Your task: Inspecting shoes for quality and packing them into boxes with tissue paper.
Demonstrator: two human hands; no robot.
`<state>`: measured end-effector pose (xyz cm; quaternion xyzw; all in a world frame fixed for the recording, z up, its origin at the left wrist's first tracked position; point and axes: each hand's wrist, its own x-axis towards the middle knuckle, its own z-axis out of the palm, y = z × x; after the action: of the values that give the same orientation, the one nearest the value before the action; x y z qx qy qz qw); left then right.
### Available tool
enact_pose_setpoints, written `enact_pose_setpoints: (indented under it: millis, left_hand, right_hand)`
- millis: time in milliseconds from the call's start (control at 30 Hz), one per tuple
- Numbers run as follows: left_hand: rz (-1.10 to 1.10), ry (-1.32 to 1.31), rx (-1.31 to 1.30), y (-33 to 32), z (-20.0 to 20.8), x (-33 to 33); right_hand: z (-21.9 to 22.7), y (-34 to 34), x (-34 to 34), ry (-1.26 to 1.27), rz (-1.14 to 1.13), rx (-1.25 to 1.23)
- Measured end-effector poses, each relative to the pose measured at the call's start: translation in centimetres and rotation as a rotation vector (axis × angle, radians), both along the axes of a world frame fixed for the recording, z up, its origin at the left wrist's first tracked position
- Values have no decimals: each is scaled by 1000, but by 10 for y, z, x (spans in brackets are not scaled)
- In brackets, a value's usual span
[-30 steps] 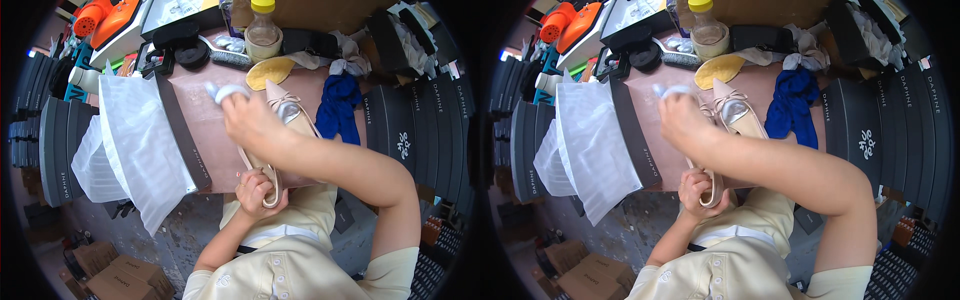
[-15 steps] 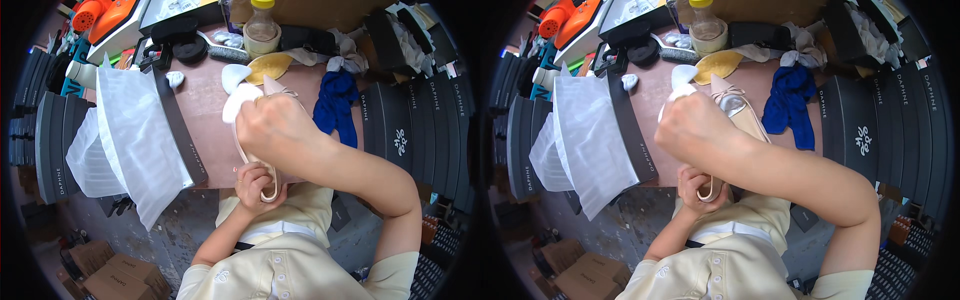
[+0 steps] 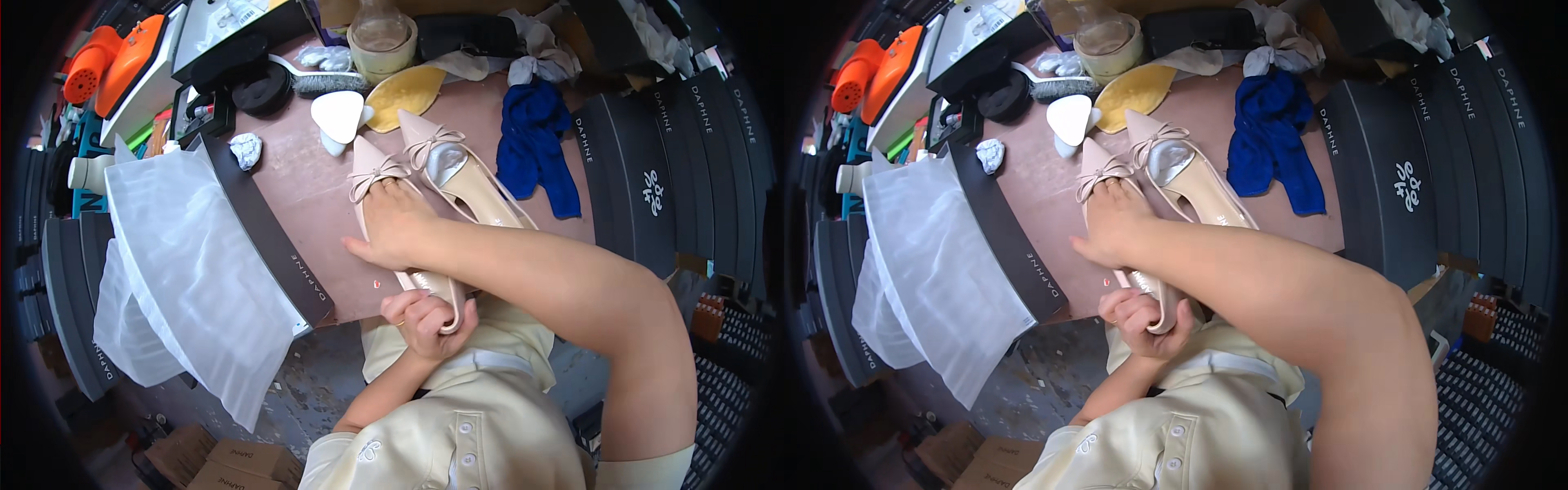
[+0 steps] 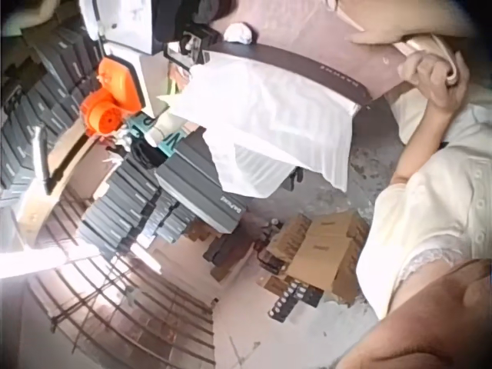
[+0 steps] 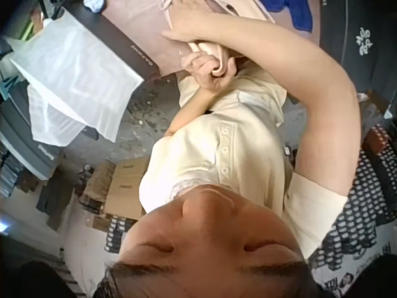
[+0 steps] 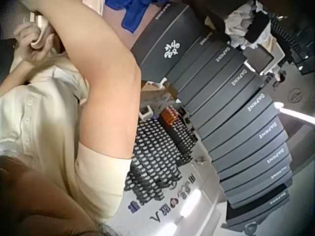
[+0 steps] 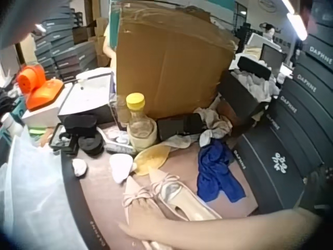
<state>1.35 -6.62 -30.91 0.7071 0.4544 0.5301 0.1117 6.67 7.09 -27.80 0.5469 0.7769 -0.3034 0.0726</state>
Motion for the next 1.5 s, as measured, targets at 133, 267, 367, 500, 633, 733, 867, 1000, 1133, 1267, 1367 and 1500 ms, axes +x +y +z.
enact_pose_setpoints:
  millis: [133,267,367,500,633,733,867,1000,1133,1267,1367,1500]
  left_hand:
    - [-26,3,-56,1,5,-1]
    - [4,-27,-96,1,6,0]
    - [13,1,-15,2,-2,2]
    - [25,9,106,4,-17,0]
    - [137,8,102,-7,1,4]
    - [137,59,435,-23,38,29]
    - [-25,-127,263,-7,56,91]
    - [-16,-52,-41,28,22,98]
    - [-66,-38,-34,30,8,88]
    - [-115,-105,-71,26,19,82]
    - [-151,-125,-69,26,23,79]
    - [-207,-105,-30,24,19,75]
  right_hand:
    - [-8,-7,2,31,9,126]
    - [-10,-2,4,21,32,103]
    - [1,3,0,12,36,32]
    - [45,-13,6,29,261,-120]
    - [98,-22,68,516,75,-510]
    - [95,-14,109,314,-91,291]
    - [44,23,129,-18,500,831]
    - [10,44,122,-54,670,1009]
    - [21,40,112,-111,675,904]
    - [55,19,125,-35,680,559]
    - [66,6,131,-33,558,625]
    - [52,2,111,-181,461,595]
